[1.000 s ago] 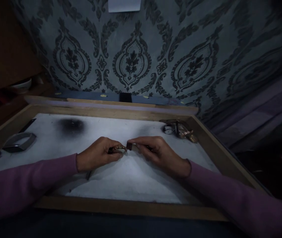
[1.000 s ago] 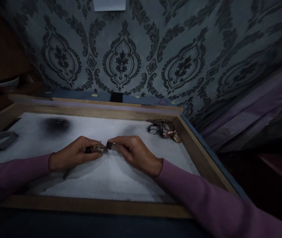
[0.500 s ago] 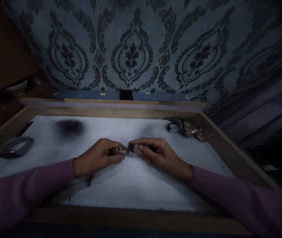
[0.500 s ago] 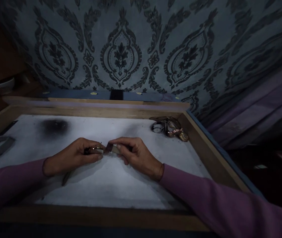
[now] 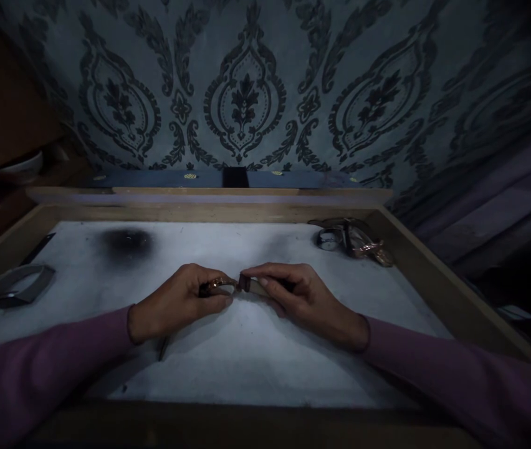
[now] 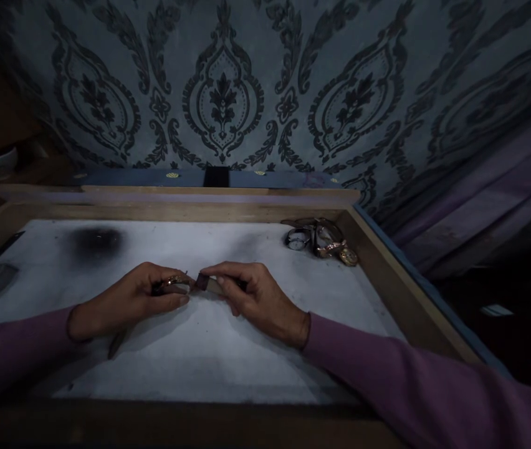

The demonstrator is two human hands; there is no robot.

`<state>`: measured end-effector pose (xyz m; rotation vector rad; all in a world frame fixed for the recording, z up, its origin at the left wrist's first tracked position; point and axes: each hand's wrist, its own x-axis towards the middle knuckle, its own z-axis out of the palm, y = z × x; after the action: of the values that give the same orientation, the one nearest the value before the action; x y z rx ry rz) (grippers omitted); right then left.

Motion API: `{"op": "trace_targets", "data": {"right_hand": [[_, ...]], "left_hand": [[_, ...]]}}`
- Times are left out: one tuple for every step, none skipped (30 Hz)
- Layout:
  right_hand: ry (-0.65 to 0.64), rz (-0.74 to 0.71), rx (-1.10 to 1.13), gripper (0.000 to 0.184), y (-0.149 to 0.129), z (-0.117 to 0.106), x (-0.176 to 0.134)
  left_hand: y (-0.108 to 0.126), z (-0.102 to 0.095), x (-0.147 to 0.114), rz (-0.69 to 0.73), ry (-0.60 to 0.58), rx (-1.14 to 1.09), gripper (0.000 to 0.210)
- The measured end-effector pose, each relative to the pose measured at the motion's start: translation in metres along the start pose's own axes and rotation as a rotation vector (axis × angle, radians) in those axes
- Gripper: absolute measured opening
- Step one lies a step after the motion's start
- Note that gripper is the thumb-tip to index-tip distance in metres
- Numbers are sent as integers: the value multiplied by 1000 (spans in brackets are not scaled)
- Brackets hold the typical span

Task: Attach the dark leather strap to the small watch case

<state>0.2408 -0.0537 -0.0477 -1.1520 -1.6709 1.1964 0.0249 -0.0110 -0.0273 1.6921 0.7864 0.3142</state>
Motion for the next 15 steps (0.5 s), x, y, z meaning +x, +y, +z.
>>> {"op": "trace_targets", "data": {"right_hand": [[4, -4, -2, 30, 0, 0, 0], [7, -11, -1, 30, 0, 0, 0], [8, -17, -1, 30, 0, 0, 0], [8, -23, -3, 30, 0, 1, 0], [7, -26, -8, 30, 0, 1, 0], [10, -26, -13, 29, 0, 1, -1], [14, -23, -19, 29, 0, 1, -1], [17, -18, -25, 29, 0, 2, -1], [21, -15, -31, 29, 0, 2, -1], [25, -15, -37, 29, -1, 2, -1], [28, -15, -44, 29, -1, 2, -1], [29, -18, -49, 29, -1, 2, -1], [28, -21, -53, 29, -1, 2, -1], [26, -25, -54, 28, -1, 3, -1], [22, -29, -52, 28, -1, 3, -1]], "left_hand": [[0, 0, 0, -3, -1, 2, 16], [1, 0, 0, -6, -2, 5, 15], [1, 0, 0, -8, -1, 8, 15], [2, 0, 0, -9, 2, 13, 14], [2, 0, 0, -8, 5, 17, 14], [2, 0, 0, -6, 6, 21, 13], [3, 0, 0, -5, 5, 23, 13], [2, 0, 0, -5, 4, 24, 13], [2, 0, 0, -5, 2, 24, 13], [1, 0, 0, -5, 0, 25, 14], [1, 0, 0, -8, -1, 28, 14], [0, -1, 0, -7, 1, 29, 14], [0, -1, 0, -3, 3, 32, 14], [-1, -1, 0, 2, 4, 36, 14], [-1, -1, 0, 7, 7, 41, 14]]}}
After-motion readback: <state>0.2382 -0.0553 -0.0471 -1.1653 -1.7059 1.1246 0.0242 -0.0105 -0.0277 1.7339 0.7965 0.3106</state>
